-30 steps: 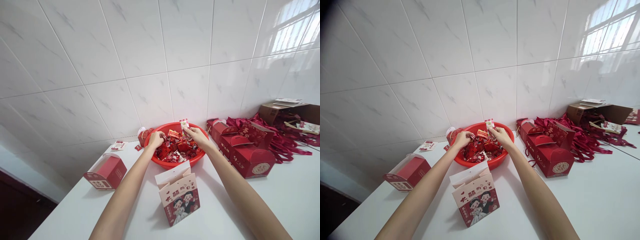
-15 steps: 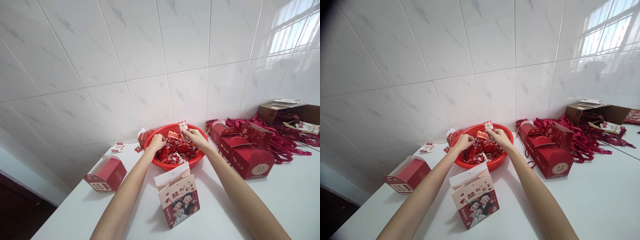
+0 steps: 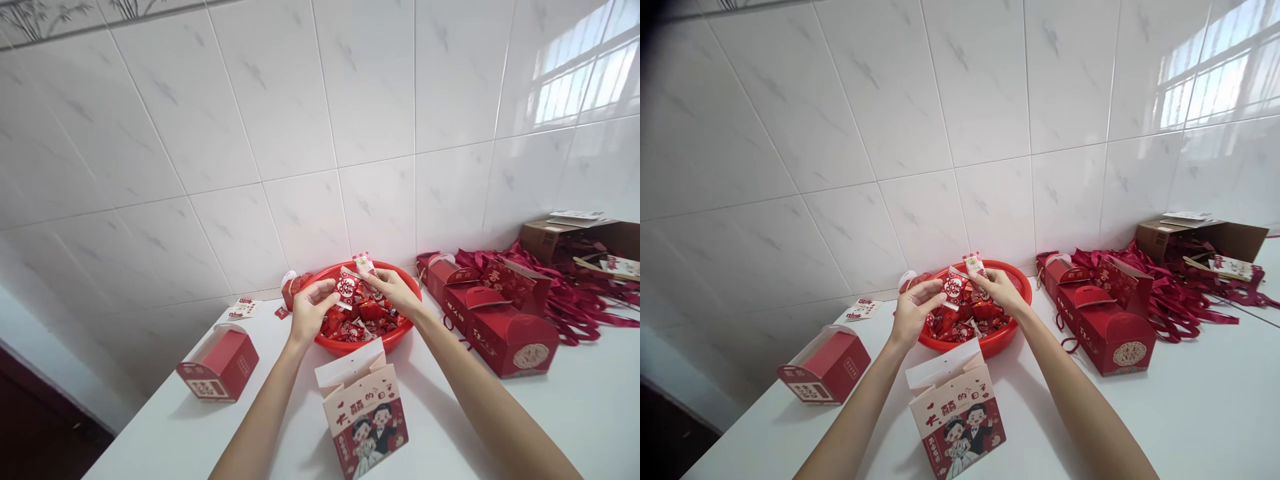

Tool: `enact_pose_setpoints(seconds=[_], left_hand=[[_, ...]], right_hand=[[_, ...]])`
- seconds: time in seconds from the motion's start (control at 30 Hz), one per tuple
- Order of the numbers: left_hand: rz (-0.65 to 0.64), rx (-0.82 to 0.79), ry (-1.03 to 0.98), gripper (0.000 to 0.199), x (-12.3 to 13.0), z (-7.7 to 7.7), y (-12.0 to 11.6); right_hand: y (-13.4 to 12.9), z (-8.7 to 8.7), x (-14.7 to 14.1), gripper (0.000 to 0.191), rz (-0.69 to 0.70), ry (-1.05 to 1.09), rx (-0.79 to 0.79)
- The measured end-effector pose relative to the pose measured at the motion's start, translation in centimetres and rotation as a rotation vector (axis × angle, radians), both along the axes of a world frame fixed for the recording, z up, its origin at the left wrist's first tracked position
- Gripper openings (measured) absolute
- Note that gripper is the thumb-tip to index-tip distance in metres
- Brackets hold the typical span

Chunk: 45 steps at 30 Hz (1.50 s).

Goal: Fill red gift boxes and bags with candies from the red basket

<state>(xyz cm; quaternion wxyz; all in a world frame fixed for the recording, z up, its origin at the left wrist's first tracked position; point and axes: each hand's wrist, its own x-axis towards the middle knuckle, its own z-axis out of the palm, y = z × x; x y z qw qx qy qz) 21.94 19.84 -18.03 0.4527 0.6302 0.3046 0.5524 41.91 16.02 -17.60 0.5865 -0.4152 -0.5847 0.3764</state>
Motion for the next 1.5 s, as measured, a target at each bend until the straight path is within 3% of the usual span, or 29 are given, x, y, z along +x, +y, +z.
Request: enact_pose_setpoints(seconds=[0.23, 0.3, 0.4, 0.5, 0.77, 0.93, 1.27, 1.5], left_hand=[[0.012, 0.057, -0.016, 0.043, -1.0, 2.4, -4.6], [-0.061, 0.033, 0.030, 0.048, -1.3, 3.1, -6.3], [-0.221, 0.003, 0.039, 0.041, -1.6, 4.0, -8.4], [-0.236, 0.014, -0.053, 0.036, -2.0, 4.5, -9.5], [-0.218, -0.030, -0.282, 0.036, -2.4, 4.8, -10.0], [-0.241, -0.053, -0.203, 0.026, -2.9, 5.0, -10.1], [-0.141, -0.003, -0.170, 0.029, -2.8, 4.6, -10.1], [-0.164, -0.011, -0.113, 0.032, -2.8, 4.8, -10.0]], right_hand=[[-3.1, 2.9, -2.4, 0.043, 0.121, 0.072, 0.063], [-4.4, 3.7, -3.0, 0.041, 0.135, 0.074, 0.057], [-6.3, 4.7, -3.8, 0.036, 0.156, 0.066, 0.076], [-7.8, 5.5, -4.3, 0.035, 0.145, 0.063, 0.099], [-9.3, 5.7, -5.2, 0.035, 0.080, -0.020, 0.118], [-9.7, 5.5, -5.4, 0.034, 0.031, -0.004, 0.159], [-9.9, 5.4, -5.2, 0.036, -0.003, -0.059, 0.156], [-9.9, 5.4, -4.8, 0.035, -0.056, -0.053, 0.214]])
